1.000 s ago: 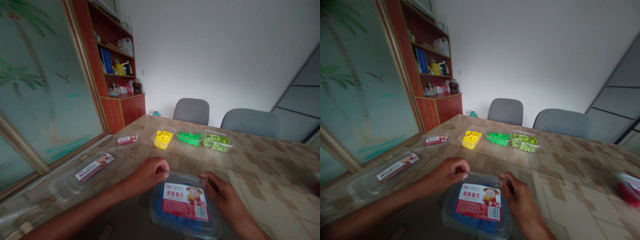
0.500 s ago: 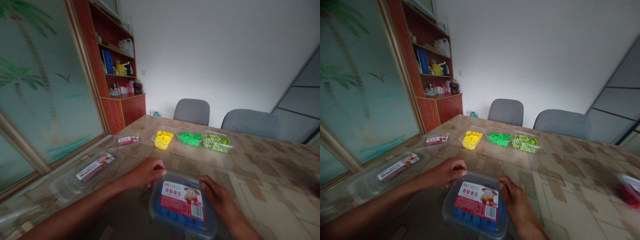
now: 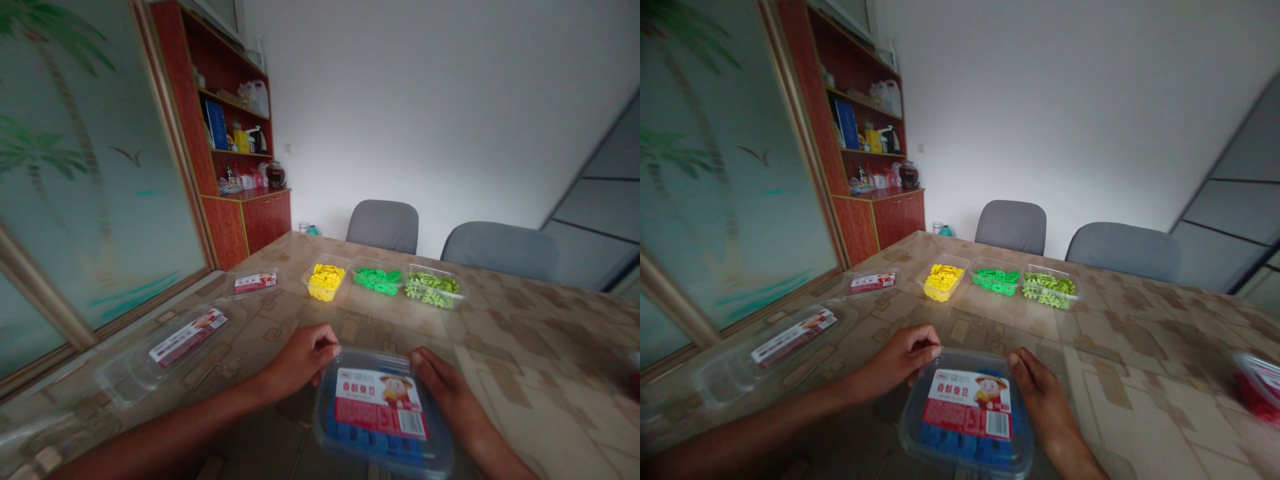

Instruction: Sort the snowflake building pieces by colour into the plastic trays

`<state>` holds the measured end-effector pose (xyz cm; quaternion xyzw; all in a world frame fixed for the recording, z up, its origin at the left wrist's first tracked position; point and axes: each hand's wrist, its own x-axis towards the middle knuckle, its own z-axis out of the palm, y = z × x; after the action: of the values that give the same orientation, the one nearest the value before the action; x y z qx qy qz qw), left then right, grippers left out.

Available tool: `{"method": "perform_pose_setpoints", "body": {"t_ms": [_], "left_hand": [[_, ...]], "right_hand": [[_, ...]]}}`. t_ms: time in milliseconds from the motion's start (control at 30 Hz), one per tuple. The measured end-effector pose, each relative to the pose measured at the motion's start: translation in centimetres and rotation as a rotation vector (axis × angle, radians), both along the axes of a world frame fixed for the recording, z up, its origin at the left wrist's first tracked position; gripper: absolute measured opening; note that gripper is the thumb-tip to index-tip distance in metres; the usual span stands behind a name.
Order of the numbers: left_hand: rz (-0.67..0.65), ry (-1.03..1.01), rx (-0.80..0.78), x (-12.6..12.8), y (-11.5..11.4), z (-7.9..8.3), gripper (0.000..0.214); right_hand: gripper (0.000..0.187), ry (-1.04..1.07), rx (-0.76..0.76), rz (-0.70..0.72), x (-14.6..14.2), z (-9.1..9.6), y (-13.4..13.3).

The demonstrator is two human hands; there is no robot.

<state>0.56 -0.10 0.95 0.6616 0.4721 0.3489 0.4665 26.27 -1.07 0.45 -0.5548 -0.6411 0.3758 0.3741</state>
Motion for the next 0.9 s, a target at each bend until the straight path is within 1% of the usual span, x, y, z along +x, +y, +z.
{"method": "perform_pose_setpoints", "body": {"t_ms": [67, 200, 367, 467, 533, 600, 667, 700, 767, 800, 833, 900], "left_hand": [[0.026, -0.034, 0.001, 0.4, -0.1, -0.3, 0.025], [0.05, -0.187, -0.081, 0.5, 0.0, -0.8, 0.031], [0.123, -0.288, -0.172, 0.7, -0.2, -0.6, 0.034], [0.129, -0.304, -0.212, 0.8, -0.3, -0.6, 0.035], [0.1, -0.252, -0.2, 0.7, -0.2, -0.8, 0.036], [0.051, -0.14, -0.168, 0.5, -0.2, -1.1, 0.037], [0.011, -0.001, -0.099, 0.4, -0.3, -1.3, 0.037], [0.003, 0.061, -0.037, 0.4, -0.3, -1.4, 0.037], [0.012, 0.137, 0.097, 0.5, -0.5, -1.3, 0.037], [0.025, 0.151, 0.139, 0.6, -0.6, -1.2, 0.037], [0.04, 0.152, 0.151, 0.8, -0.6, -1.1, 0.037], [0.079, 0.128, 0.103, 1.0, -0.7, -1.1, 0.037]], "right_hand": [[0.049, 0.028, -0.041, -0.01, 0.1, 0.0, 0.1], [0.054, 0.171, -0.114, -0.005, -0.3, -0.1, 0.0], [0.051, 0.311, -0.195, 0.034, -0.6, -0.3, 0.0], [0.052, 0.332, -0.194, 0.031, -0.5, -0.8, 0.3], [0.053, 0.307, -0.154, 0.033, -0.3, -1.1, 0.5], [0.053, 0.279, -0.124, 0.046, -0.2, -1.3, 0.7], [0.052, 0.251, -0.105, 0.054, -0.1, -1.2, 0.7], [0.053, 0.239, -0.101, 0.052, -0.1, -1.0, 0.8], [0.055, 0.233, -0.12, 0.039, -0.1, -0.5, 0.7], [0.055, 0.239, -0.148, 0.028, -0.1, -0.2, 0.6], [0.055, 0.247, -0.179, 0.013, -0.1, 0.1, 0.5], [0.054, 0.254, -0.207, -0.022, -0.2, 0.8, 0.3]]}}
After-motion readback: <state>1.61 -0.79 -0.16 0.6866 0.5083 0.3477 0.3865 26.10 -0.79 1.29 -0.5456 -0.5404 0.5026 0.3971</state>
